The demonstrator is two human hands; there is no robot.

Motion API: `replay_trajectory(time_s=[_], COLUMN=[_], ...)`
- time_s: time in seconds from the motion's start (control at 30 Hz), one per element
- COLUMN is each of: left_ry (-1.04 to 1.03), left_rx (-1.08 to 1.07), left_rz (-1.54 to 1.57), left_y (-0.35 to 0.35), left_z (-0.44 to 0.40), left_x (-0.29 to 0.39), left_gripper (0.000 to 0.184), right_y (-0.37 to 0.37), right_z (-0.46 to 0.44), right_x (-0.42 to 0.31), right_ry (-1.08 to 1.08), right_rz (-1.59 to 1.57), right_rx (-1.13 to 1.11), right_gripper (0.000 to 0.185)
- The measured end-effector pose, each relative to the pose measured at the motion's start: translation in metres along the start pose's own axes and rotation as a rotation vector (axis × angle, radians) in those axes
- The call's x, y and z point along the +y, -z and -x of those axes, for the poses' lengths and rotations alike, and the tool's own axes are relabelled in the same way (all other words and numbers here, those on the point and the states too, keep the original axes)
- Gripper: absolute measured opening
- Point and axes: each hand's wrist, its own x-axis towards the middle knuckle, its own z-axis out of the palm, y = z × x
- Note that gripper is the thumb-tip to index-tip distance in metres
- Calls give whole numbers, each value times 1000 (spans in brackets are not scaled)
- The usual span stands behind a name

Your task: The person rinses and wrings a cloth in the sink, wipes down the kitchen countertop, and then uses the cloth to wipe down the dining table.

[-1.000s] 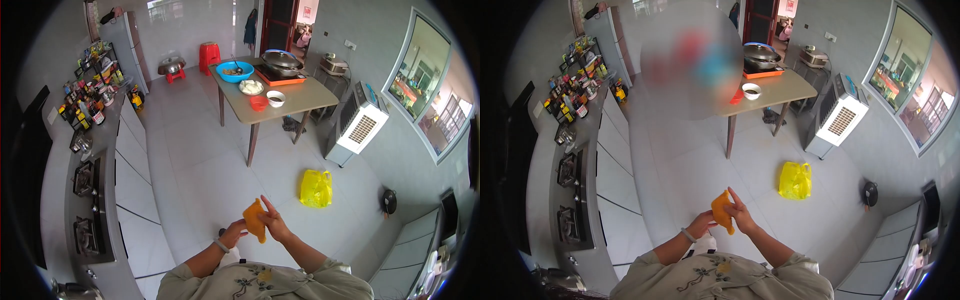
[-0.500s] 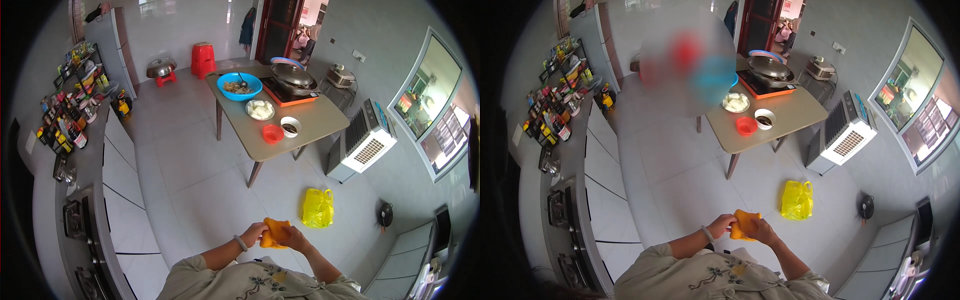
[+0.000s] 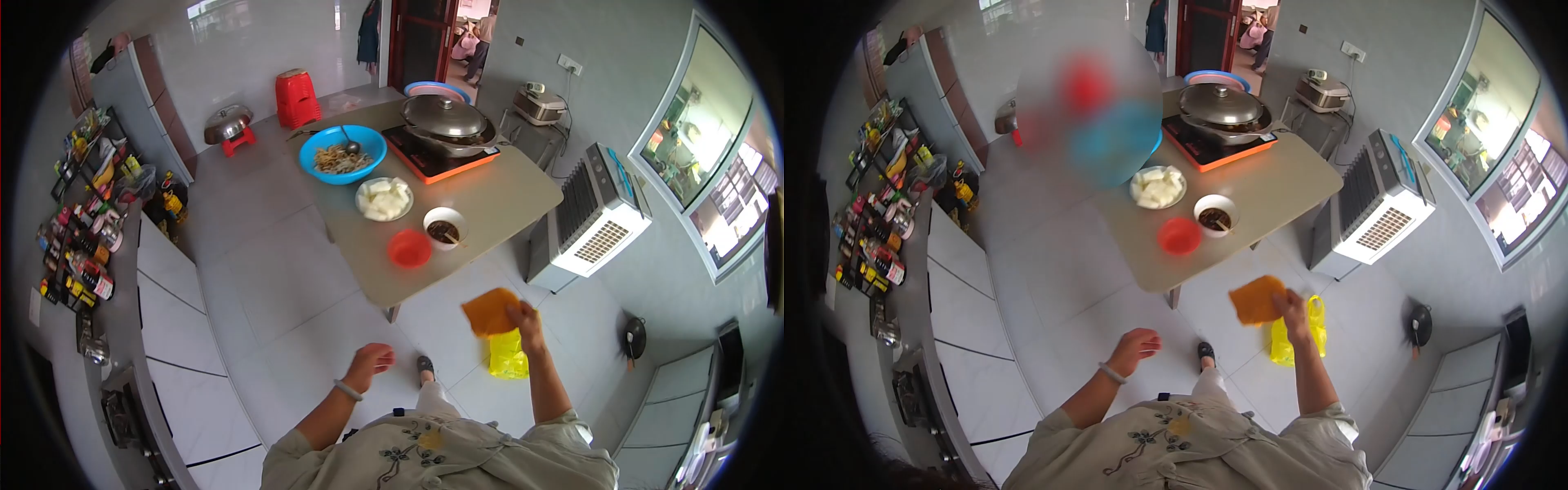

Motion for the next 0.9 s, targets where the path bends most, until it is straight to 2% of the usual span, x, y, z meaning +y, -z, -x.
replay_trajectory(time_s=[0.1, 0.13, 0.2, 0.23, 0.3, 0.37, 0.4, 0.47, 0.53, 0.57, 0.63, 0.73, 0.8, 0.83, 0.87, 0.9], left_ry=[-32, -48, -62, -66, -73, -67, -75, -48, -42, -46, -28, -40, -33, -34, -29, -28], left_rx=[208, 256, 347, 384, 418, 457, 475, 500, 572, 607, 631, 690, 730, 759, 763, 794], left_rz=[96, 144, 214, 242, 268, 300, 310, 309, 301, 297, 296, 284, 267, 251, 246, 258], left_y=[14, 17, 15, 13, 9, 3, 0, -9, -16, -20, -23, -27, -27, -26, -23, -19], left_z=[-38, -47, -63, -70, -85, -99, -104, -109, -117, -121, -126, -125, -123, -122, -119, -117], left_x=[11, 15, 27, 34, 42, 54, 57, 60, 66, 70, 76, 83, 87, 88, 87, 84], left_gripper=[17, 15, 13, 12, 12, 12, 12, 11, 12, 13, 14, 15, 15, 15, 15, 16], right_y=[31, 36, 41, 43, 45, 25, 19, -1, -21, -22, -21, 11, 50, 74, 95, 108], right_z=[-93, -121, -178, -204, -252, -278, -297, -330, -346, -348, -353, -398, -451, -484, -504, -514], right_x=[-25, -30, -32, -28, -18, -8, 8, 40, 52, 56, 61, 69, 92, 111, 116, 94], right_ry=[197, 193, 401, 398, 734, 700, 563, 514, 357, 335, 533, 569, 583, 703, 639, 295], right_rz=[142, 140, 390, 385, 843, 962, 958, 1066, 1180, 1178, 1257, 1380, 1412, 1433, 1502, 1401], right_rx=[187, 184, 338, 338, 121, 153, 80, 156, -4, -8, 103, 278, 486, 687, 768, 676], right_gripper=[31, 31, 19, 19, 30, 40, 49, 55, 56, 56, 50, 47, 48, 47, 47, 48])
